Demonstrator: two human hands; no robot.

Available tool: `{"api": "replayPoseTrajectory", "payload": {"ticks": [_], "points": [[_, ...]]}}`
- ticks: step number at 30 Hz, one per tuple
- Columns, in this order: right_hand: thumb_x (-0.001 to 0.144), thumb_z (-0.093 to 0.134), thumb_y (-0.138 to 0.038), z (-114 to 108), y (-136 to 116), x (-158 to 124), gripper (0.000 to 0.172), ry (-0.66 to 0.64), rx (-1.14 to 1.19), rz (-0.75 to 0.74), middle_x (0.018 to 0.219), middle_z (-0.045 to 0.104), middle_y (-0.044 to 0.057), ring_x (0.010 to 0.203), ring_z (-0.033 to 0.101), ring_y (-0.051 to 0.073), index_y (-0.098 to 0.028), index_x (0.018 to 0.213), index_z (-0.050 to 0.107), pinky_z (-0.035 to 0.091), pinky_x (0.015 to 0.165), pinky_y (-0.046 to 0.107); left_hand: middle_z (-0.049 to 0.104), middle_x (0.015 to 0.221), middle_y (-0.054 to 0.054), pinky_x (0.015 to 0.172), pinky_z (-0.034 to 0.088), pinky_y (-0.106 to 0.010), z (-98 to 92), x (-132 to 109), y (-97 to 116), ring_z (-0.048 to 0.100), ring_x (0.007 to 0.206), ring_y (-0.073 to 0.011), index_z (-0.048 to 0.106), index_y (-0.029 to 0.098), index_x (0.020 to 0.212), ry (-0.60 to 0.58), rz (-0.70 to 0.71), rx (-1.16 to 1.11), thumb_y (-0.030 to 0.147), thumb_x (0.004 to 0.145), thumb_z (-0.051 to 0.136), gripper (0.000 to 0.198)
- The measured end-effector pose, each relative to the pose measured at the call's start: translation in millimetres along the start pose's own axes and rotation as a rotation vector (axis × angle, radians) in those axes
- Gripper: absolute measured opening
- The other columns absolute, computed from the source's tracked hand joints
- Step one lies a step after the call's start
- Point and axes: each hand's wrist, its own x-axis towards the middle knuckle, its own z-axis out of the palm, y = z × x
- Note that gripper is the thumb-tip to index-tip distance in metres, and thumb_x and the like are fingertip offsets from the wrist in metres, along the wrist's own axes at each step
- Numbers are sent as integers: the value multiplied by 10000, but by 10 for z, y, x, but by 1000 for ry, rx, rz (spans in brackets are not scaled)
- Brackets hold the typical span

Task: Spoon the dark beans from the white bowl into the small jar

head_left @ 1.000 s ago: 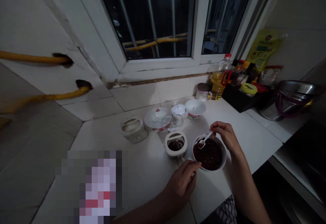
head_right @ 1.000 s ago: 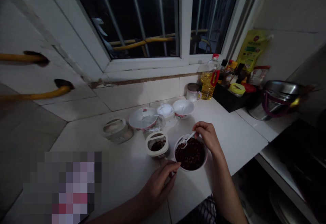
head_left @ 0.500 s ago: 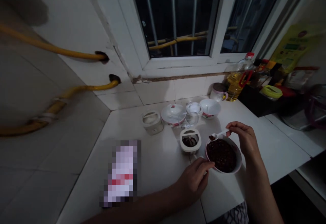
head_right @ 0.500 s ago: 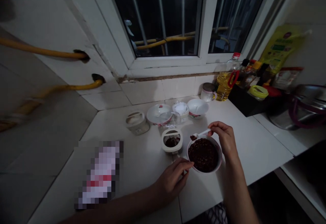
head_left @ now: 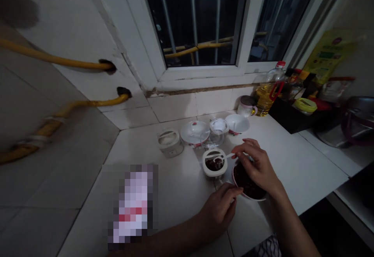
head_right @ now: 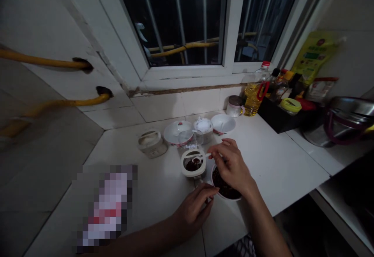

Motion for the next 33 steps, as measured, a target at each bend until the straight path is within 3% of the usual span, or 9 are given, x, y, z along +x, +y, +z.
{"api": "replayPoseTrajectory", "payload": {"ticks": [4, 9, 12, 19, 24, 26, 29, 31, 33], "points": [[907, 456, -145, -41, 4, -17, 202, -63, -61, -157, 755, 695, -5, 723, 617, 163, -239, 936, 632, 338, 1035, 463, 600, 1058, -98, 783, 523, -289, -3, -8, -8, 596, 918, -184, 483, 189, 1239, -10, -15, 10, 42, 900, 415, 375], [883, 510, -199, -212, 205, -100, 130, 169, -49, 2, 631, 643, -23, 720, 586, 185, -242, 847, 627, 382, 988, 436, 593, 1067, -97, 771, 519, -274, 10, -24, -29, 590, 933, -183, 466, 198, 1264, -7, -2, 1, 39, 900, 416, 400], [862, 509, -217, -317, 377, -156, 149, 222, -135, 89, 616, 635, -5, 792, 572, 216, -240, 781, 632, 393, 945, 423, 594, 1031, -82, 760, 514, -260, 25, -29, -36, 588, 890, -170, 462, 202, 1262, 22, 25, 0, 23, 890, 414, 415], [847, 450, -159, -368, 438, -165, 195, 63, -250, 34, 683, 655, 1, 679, 555, 179, -222, 749, 606, 370, 944, 428, 598, 1045, -76, 781, 514, -256, 31, -39, -49, 591, 919, -169, 476, 219, 1263, 3, -16, -6, 28, 893, 426, 420], [803, 452, -133, -270, 389, -154, 204, -162, -196, 128, 737, 681, 18, 861, 561, 220, -225, 748, 626, 366, 954, 428, 599, 1045, -76, 782, 518, -261, 26, -50, -51, 594, 921, -174, 472, 228, 1283, 2, -22, -7, 33, 894, 427, 438], [775, 457, -152, -258, 385, -146, 196, -133, -153, 234, 736, 675, 30, 920, 550, 240, -226, 725, 632, 401, 895, 401, 594, 1055, -76, 795, 515, -262, 25, -53, -52, 591, 924, -173, 465, 233, 1293, -6, -31, -7, 34, 900, 430, 442], [740, 451, -182, -283, 388, -128, 187, -61, -81, 387, 614, 616, 21, 820, 561, 234, -222, 669, 620, 419, 807, 365, 586, 1051, -70, 803, 509, -259, 28, -53, -58, 583, 921, -167, 453, 236, 1302, -9, -29, -12, 29, 903, 429, 451], [739, 445, -189, -302, 399, -123, 190, -37, -39, 434, 560, 585, 6, 753, 559, 220, -219, 661, 615, 415, 808, 364, 581, 1040, -66, 800, 507, -258, 29, -51, -64, 579, 912, -165, 446, 237, 1305, -1, -17, -15, 27, 902, 425, 455], [746, 460, -194, -303, 415, -128, 180, -22, -41, 424, 605, 618, 13, 817, 559, 231, -218, 688, 629, 407, 839, 375, 575, 1037, -64, 800, 506, -259, 30, -50, -71, 576, 907, -164, 438, 238, 1313, -4, -15, -14, 29, 903, 425, 460]]}}
